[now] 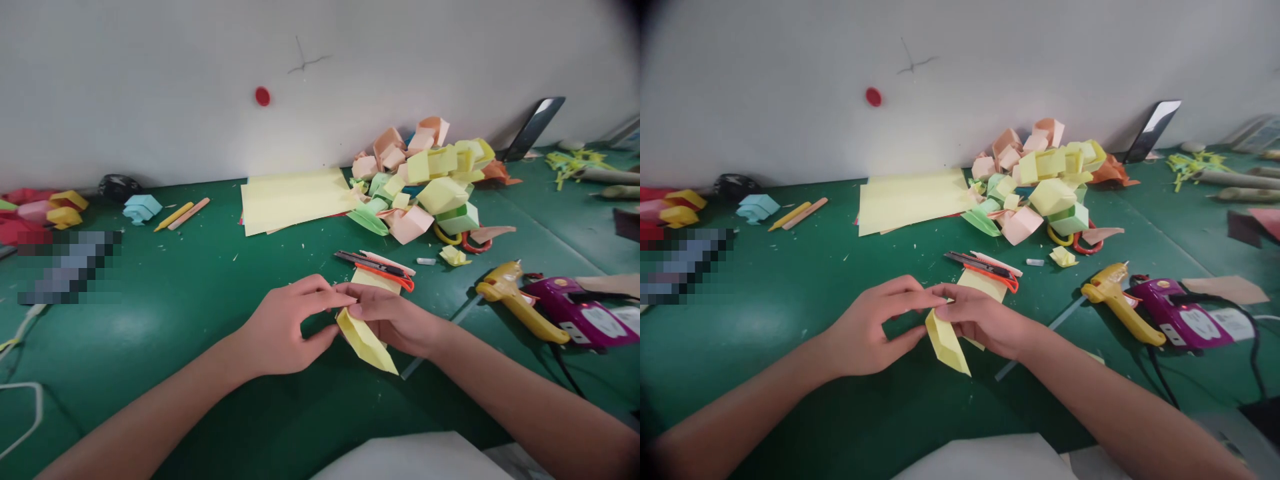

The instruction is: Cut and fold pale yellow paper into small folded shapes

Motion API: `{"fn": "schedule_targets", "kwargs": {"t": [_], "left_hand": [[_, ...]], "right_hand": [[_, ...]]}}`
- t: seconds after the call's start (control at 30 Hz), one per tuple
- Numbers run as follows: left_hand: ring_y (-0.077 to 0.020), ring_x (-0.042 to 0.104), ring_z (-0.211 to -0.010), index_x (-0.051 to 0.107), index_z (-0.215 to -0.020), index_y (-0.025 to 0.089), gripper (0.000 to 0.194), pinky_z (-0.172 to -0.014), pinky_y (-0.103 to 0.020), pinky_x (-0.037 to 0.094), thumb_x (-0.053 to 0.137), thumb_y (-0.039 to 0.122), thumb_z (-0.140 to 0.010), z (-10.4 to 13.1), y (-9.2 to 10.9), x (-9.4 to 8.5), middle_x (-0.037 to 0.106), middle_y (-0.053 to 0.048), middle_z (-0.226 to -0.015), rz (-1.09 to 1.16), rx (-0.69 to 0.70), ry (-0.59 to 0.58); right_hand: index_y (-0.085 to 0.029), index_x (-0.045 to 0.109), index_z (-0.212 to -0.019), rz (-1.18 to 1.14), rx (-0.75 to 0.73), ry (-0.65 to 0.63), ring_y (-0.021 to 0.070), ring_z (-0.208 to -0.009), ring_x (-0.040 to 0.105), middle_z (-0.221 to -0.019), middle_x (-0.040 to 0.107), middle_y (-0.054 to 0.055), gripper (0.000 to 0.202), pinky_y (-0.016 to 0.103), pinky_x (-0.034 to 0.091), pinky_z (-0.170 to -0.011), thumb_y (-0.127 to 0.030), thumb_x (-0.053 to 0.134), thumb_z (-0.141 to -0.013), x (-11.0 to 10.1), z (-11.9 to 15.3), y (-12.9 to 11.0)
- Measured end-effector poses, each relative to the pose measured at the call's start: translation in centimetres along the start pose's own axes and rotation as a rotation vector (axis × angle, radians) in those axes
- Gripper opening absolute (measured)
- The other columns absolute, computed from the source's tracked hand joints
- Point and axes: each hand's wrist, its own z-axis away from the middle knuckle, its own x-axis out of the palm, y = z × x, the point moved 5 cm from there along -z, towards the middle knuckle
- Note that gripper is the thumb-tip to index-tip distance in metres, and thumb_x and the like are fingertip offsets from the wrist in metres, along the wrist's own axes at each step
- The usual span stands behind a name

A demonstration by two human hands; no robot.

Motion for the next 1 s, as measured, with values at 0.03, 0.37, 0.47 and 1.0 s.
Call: {"fn": "schedule_targets", "kwargs": {"t": [0.03, 0.37, 0.47, 1.0], "left_hand": [[-0.0139, 0.066, -0.087, 0.068, -0.118, 0.026, 0.034, -0.081, -0.026, 0.055, 0.063, 0.015, -0.086, 0.0, 0.0, 0.1, 0.066, -0.002, -0.103, -0.004, 0.007, 0.002], [-0.0118, 0.065, -0.078, 0.069, -0.116, 0.024, 0.025, -0.068, -0.023, 0.052, 0.063, 0.024, -0.092, 0.3, -0.4, -0.1, 0.065, -0.001, -0.092, -0.104, 0.039, 0.136], [-0.0123, 0.065, -0.079, 0.068, -0.115, 0.021, 0.025, -0.064, -0.022, 0.050, 0.062, 0.023, -0.090, 0.4, -0.5, -0.3, 0.065, -0.002, -0.093, -0.196, 0.041, 0.215], [-0.0149, 0.067, -0.089, 0.060, -0.124, 0.022, 0.038, -0.067, -0.024, 0.054, 0.058, 0.018, -0.086, 0.8, -0.6, 0.1, 0.066, -0.004, -0.110, -0.243, -0.001, 0.240]], "right_hand": [[-0.020, 0.064, -0.117, -0.001, 0.006, -0.020, 0.0149, -0.075, 0.064, -0.091, 0.067, 0.003, 0.040, 0.025, 0.050, -0.067, -0.032, 0.077, -0.080, 0.1, 0.0, 0.1], [-0.019, 0.064, -0.115, 0.064, -0.107, -0.077, 0.0178, -0.072, 0.063, -0.082, 0.068, 0.006, 0.045, 0.030, 0.051, -0.070, -0.057, 0.053, -0.095, 0.4, 0.2, -0.7], [-0.020, 0.062, -0.118, 0.126, -0.199, -0.001, 0.0190, -0.079, 0.062, -0.093, 0.068, 0.007, 0.044, 0.032, 0.051, -0.071, -0.056, 0.053, -0.095, -0.1, 0.5, -1.4], [-0.022, 0.063, -0.117, 0.482, -0.280, 0.155, 0.0162, -0.085, 0.065, -0.097, 0.069, 0.004, 0.039, 0.031, 0.052, -0.077, -0.028, 0.078, -0.082, -1.1, 0.2, -1.2]]}}
